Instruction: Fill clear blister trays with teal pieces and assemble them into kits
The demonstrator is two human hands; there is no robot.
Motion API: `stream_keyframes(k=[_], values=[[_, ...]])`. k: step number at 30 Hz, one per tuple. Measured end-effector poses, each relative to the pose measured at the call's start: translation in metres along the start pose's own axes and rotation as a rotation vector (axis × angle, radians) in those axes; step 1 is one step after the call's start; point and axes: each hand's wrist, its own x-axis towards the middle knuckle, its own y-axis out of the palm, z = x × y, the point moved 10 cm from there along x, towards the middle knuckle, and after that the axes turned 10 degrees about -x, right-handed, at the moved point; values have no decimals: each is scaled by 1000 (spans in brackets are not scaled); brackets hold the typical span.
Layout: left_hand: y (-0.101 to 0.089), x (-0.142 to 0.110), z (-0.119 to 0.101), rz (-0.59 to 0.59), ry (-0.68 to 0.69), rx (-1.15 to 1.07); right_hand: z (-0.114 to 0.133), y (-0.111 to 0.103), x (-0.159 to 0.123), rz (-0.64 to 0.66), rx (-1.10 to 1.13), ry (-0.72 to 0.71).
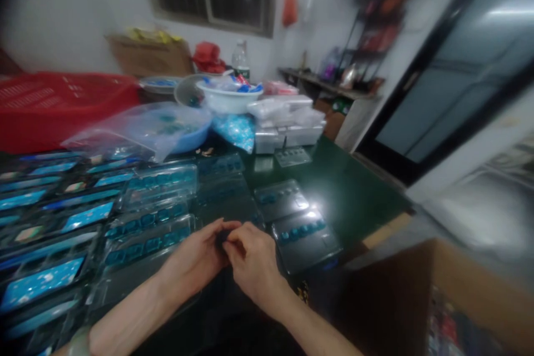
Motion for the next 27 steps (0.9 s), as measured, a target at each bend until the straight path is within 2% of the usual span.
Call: stream_keyframes(k=[5, 9, 13, 16, 19, 22, 24, 27], values=[[5, -9, -10, 86, 65, 140, -32, 7, 0, 110, 433, 267], [11, -18, -16, 170, 129, 291, -47, 16, -4, 118, 713, 419], [15, -19, -7, 222, 65, 363, -48, 26, -10, 104, 901, 494], [9, -12, 2, 167, -23, 273, -43, 10, -10, 27, 720, 401], [3, -5, 9, 92, -81, 208, -24, -18, -10, -65, 440, 180], [5, 2, 19, 81, -123, 202, -7, -29, -14, -55, 234, -14], [9, 7, 24, 78, -141, 192, -10, -37, -13, -71, 138, -56], [13, 14, 24, 65, -137, 181, -32, -57, 2, -129, -13, -56]])
